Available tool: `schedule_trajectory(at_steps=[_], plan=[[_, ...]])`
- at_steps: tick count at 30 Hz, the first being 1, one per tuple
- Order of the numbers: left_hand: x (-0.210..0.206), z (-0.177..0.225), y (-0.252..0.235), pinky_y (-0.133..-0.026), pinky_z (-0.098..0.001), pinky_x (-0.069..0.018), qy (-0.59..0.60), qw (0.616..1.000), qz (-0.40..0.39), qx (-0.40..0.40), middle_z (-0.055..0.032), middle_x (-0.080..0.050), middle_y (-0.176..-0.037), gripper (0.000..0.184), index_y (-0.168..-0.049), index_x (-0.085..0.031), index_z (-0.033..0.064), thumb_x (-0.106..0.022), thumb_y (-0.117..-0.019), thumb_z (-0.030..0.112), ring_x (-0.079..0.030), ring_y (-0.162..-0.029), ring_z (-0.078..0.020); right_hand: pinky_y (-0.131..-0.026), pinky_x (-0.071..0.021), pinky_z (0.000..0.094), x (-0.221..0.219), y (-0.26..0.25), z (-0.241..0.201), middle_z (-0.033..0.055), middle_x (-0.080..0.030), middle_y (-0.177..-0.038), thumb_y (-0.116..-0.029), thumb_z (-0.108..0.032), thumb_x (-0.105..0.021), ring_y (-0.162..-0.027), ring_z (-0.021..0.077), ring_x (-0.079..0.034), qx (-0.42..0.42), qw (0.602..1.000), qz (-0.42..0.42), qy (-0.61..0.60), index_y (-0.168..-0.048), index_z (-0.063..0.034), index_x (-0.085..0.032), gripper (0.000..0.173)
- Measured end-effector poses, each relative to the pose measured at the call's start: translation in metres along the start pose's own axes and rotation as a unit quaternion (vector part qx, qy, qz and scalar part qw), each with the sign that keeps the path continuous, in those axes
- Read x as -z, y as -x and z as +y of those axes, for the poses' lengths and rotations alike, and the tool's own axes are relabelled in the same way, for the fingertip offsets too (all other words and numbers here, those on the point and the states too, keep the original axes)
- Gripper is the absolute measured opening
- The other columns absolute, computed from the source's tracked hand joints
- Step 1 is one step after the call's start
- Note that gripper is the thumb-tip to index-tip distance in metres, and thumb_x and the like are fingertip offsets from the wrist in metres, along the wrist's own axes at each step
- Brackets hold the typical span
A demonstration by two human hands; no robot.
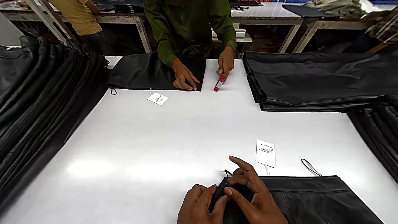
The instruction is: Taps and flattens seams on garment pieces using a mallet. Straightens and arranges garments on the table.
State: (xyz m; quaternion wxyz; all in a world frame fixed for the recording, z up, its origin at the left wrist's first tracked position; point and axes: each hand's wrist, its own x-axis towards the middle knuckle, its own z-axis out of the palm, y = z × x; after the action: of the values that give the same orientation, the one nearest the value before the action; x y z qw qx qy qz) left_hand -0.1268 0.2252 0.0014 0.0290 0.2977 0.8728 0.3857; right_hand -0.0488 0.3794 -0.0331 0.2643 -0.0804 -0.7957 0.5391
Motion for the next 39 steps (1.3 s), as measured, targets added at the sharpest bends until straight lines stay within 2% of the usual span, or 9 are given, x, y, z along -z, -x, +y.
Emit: schedule_trajectory(at_steps=[6,11,14,16,18,22,31,36,39], plan=[[0.001,0.004,0.000,-0.074,-0.0310,-0.0575,-0.001,0.999,-0.012,-0.038,-0.0052,-0.072,-0.092,0.025,-0.103,-0.081,0.0096,-0.074,-0.0911,0.030,-0.069,-0.085,-0.0175,-0.087,-0.0572,0.0284,0.005,0.002,-0.002,0.0050,-0.071,-0.097,-0.0977,-0.018,-0.069,-0.090,0.0128,-0.068,-0.026,0.993,-0.016,-0.117,-0.153,-0.0018,-0.032,0.068],[-0.011,-0.001,0.002,-0.072,-0.0326,-0.0578,-0.027,0.999,0.003,-0.033,-0.0060,-0.070,-0.093,0.021,-0.103,-0.079,0.0090,-0.069,-0.0934,0.025,-0.069,-0.086,-0.0197,-0.087,-0.0589,0.0279,-0.001,0.002,0.005,0.0035,-0.072,-0.101,-0.0983,-0.021,-0.069,-0.090,0.0102,-0.069,0.029,0.999,0.005,0.014,-0.143,-0.0016,-0.050,0.052],[-0.014,-0.005,0.001,-0.071,-0.0333,-0.0576,-0.019,0.999,0.009,-0.035,-0.0060,-0.070,-0.092,0.020,-0.102,-0.079,0.0082,-0.068,-0.0927,0.023,-0.068,-0.084,-0.0198,-0.088,-0.0600,0.0273,0.002,0.001,0.013,0.0070,-0.060,-0.124,-0.0939,-0.036,-0.074,-0.103,0.0126,-0.065,0.025,0.998,0.026,0.058,-0.142,-0.0137,-0.059,0.055],[-0.015,-0.006,0.001,-0.073,-0.0325,-0.0579,-0.010,0.999,0.008,-0.040,-0.0058,-0.070,-0.093,0.020,-0.102,-0.078,0.0082,-0.069,-0.0929,0.023,-0.069,-0.085,-0.0191,-0.099,-0.0569,0.0338,0.007,0.001,0.014,0.0107,-0.060,-0.139,-0.0975,-0.036,-0.069,-0.120,0.0181,-0.063,0.010,0.999,-0.016,0.042,-0.137,-0.0107,-0.065,0.047],[-0.016,-0.009,0.001,-0.073,-0.0306,-0.0575,-0.004,0.999,0.010,-0.045,-0.0046,-0.070,-0.093,0.020,-0.102,-0.078,0.0090,-0.068,-0.0930,0.024,-0.068,-0.086,-0.0176,-0.105,-0.0532,0.0358,0.008,0.001,0.012,0.0085,-0.069,-0.129,-0.1008,-0.031,-0.065,-0.121,0.0173,-0.064,0.007,0.999,-0.045,0.020,-0.127,-0.0066,-0.071,0.037],[-0.016,-0.012,0.002,-0.073,-0.0283,-0.0570,0.034,0.998,0.006,-0.053,-0.0037,-0.069,-0.091,0.020,-0.101,-0.078,0.0089,-0.069,-0.0933,0.025,-0.068,-0.084,-0.0148,-0.098,-0.0544,0.0355,0.009,0.002,0.008,0.0007,-0.075,-0.110,-0.0975,-0.032,-0.070,-0.106,0.0117,-0.068,-0.004,1.000,-0.019,0.005,-0.115,-0.0111,-0.077,0.028],[-0.011,-0.015,0.001,-0.063,-0.0240,-0.0544,0.134,0.990,-0.045,0.022,0.0017,-0.067,-0.081,0.024,-0.104,-0.080,0.0131,-0.075,-0.0907,0.033,-0.063,-0.069,-0.0065,-0.089,-0.0580,0.0284,0.008,0.001,0.004,0.0019,-0.076,-0.100,-0.0939,-0.024,-0.074,-0.095,0.0105,-0.070,-0.037,0.999,-0.003,-0.025,-0.106,-0.0079,-0.077,0.020],[0.010,-0.014,-0.002,-0.074,-0.0412,-0.0594,0.071,0.980,-0.112,0.148,-0.0003,-0.078,-0.091,0.023,-0.108,-0.080,0.0152,-0.072,-0.0945,0.033,-0.073,-0.080,-0.0147,-0.092,-0.0487,0.0383,-0.003,-0.010,0.007,-0.0096,-0.074,-0.098,-0.0968,-0.038,-0.067,-0.096,0.0054,-0.066,-0.069,0.991,-0.019,0.110,-0.108,-0.0190,-0.077,0.024],[-0.002,-0.004,0.001,-0.073,-0.0470,-0.0565,-0.055,0.991,-0.008,0.124,-0.0054,-0.072,-0.095,0.019,-0.099,-0.082,0.0168,-0.074,-0.0915,0.032,-0.069,-0.088,-0.0254,-0.088,-0.0484,0.0378,-0.007,-0.028,0.006,-0.0055,-0.070,-0.097,-0.0959,-0.043,-0.065,-0.097,0.0130,-0.062,-0.099,0.969,-0.061,0.217,-0.108,-0.0218,-0.078,0.027]])
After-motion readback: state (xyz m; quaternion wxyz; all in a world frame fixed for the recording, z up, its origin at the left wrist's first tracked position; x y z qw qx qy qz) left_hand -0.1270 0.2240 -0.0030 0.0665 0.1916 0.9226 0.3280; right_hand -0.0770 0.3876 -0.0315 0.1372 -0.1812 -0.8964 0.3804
